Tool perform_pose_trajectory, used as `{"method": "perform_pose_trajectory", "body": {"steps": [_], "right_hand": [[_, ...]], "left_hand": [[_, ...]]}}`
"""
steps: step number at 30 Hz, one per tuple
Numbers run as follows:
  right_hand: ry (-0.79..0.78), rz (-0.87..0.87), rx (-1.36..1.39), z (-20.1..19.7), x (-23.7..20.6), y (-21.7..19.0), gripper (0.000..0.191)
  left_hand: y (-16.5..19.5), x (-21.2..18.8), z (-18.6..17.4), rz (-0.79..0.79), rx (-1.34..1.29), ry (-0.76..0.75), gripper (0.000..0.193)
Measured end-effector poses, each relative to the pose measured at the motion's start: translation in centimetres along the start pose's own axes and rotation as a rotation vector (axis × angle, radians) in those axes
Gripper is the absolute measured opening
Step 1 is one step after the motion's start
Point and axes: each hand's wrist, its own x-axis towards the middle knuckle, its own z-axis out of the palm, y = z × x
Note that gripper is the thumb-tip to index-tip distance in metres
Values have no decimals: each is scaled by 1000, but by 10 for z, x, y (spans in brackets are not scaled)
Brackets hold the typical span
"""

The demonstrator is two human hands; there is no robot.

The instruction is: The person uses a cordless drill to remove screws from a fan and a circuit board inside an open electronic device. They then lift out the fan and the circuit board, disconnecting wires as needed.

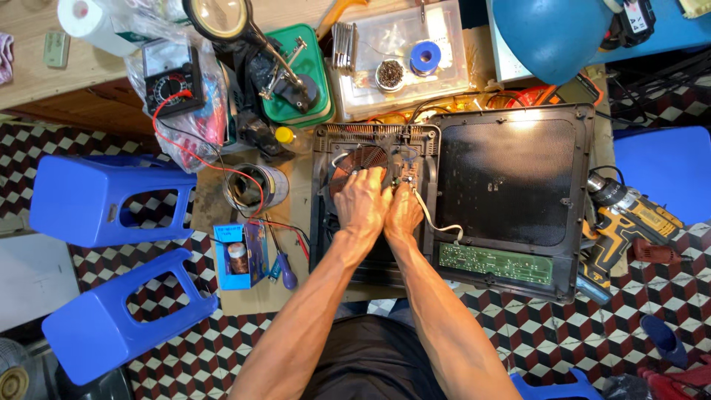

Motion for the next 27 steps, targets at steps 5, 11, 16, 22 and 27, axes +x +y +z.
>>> {"method": "perform_pose_trajectory", "body": {"steps": [5, 11, 16, 22, 27], "right_hand": [[34, -33, -62, 15, -6, -16, 28], [94, -63, -76, 37, -16, -23, 27], [116, -75, -91, 50, -17, -21, 27], [130, -86, -92, 56, -16, -24, 26], [131, -95, -93, 60, -15, -25, 27]], "left_hand": [[-9, 0, -6, 52, -39, -1, 28], [-27, 7, -6, 77, -43, -2, 30], [-40, 14, 5, 95, 5, -20, 27], [-49, 17, 9, 123, 16, -18, 32], [-52, 19, 6, 106, 8, -50, 30]]}}
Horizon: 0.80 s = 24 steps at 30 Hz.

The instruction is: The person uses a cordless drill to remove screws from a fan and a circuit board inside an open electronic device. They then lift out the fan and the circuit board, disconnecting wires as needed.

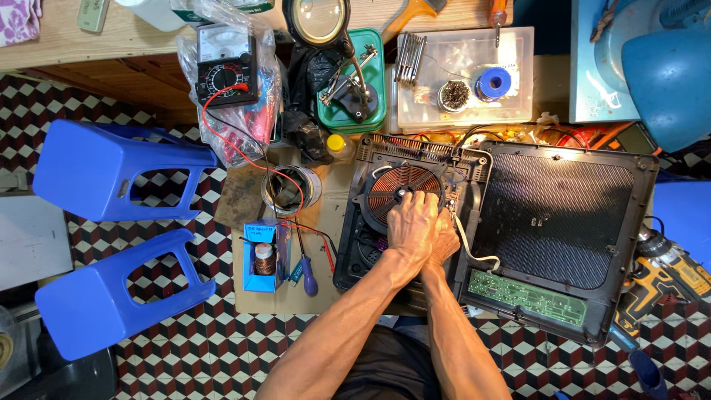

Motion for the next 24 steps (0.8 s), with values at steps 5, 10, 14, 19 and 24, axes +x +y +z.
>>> {"method": "perform_pose_trajectory", "body": {"steps": [5, 10, 14, 19, 24], "right_hand": [[7, -2, 6, 1, 1, -2, 27], [-71, -39, 16, -5, 1, 2, 25], [-171, 46, 222, -15, 10, 13, 20], [-228, -436, -82, -23, 25, 23, 10], [-286, -473, -17, -30, 28, 23, 17]], "left_hand": [[-4, 1, -2, 10, -15, -45, 33], [-5, 2, 3, 2, -12, -72, 31], [-4, 5, 5, 14, -5, -38, 32], [-4, 4, -1, 0, -23, 21, 26], [-4, 2, -13, 4, -84, 39, 28]]}}
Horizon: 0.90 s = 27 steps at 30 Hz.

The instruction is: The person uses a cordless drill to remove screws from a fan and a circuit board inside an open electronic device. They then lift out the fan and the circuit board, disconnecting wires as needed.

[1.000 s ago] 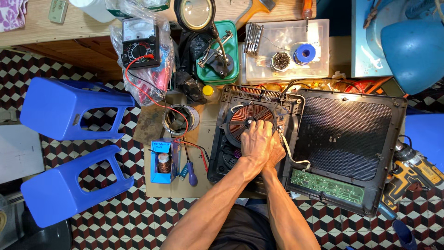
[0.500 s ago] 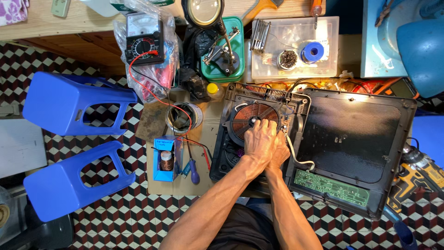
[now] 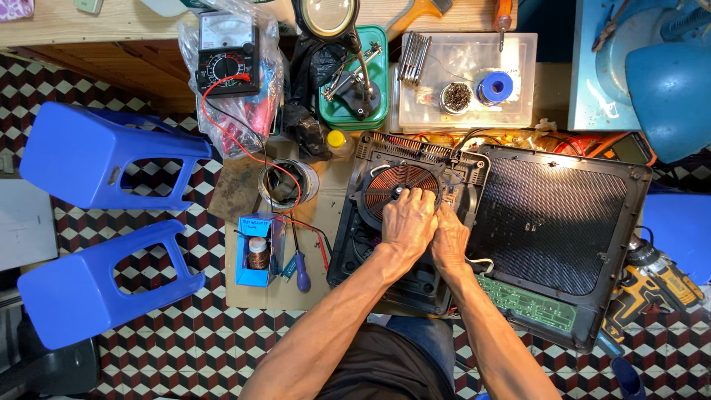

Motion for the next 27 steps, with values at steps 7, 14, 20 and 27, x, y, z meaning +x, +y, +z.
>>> {"method": "perform_pose_trajectory", "body": {"steps": [7, 14, 20, 27], "right_hand": [[-106, -163, 61, -12, 10, 19, 29], [-161, -269, 33, -15, 20, 30, 34], [-224, -299, 88, -24, 22, 27, 24], [-269, -384, -101, -14, 24, 33, 18]], "left_hand": [[2, 2, -10, 14, -23, -9, 30], [6, -3, -11, 25, -14, 5, 31], [3, -4, -15, 27, -15, -6, 35], [3, -2, -11, 11, -20, -12, 33]]}}
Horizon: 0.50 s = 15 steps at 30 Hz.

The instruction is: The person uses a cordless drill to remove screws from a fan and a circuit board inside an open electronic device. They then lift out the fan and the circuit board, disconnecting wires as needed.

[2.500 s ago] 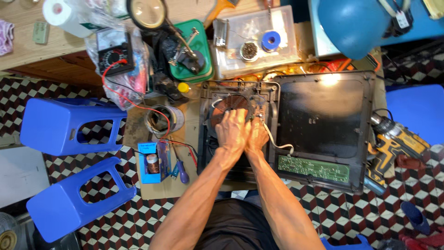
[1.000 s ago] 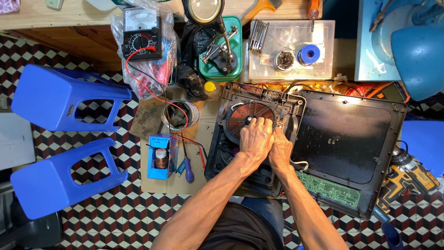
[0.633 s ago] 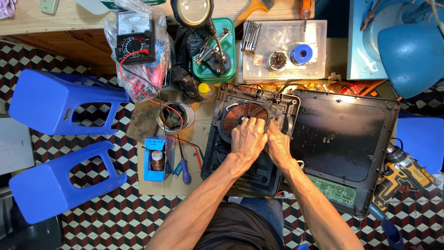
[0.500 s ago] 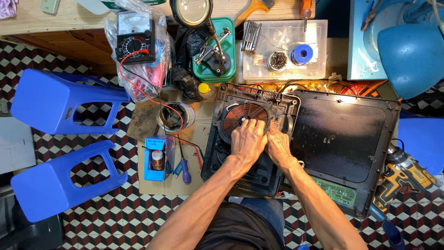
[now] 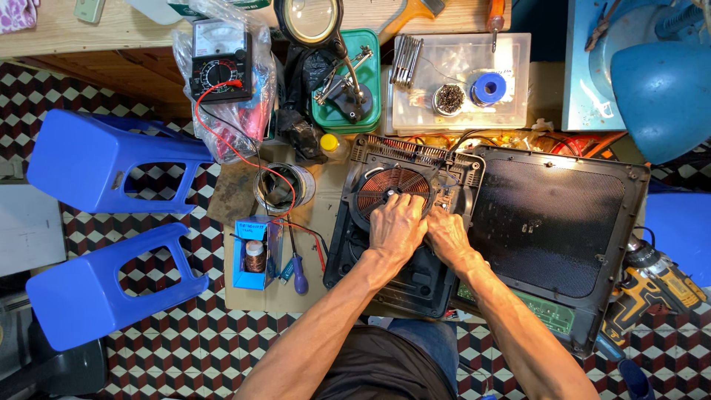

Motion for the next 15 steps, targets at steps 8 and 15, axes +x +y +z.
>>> {"method": "perform_pose_trajectory", "body": {"steps": [8, 15], "right_hand": [[10, 189, 112, -14, 1, -9, 35], [339, 288, 226, -48, 5, -24, 26]], "left_hand": [[4, 7, -13, 24, -34, 61, 27], [-18, 22, -59, 59, 73, 137, 6]]}}
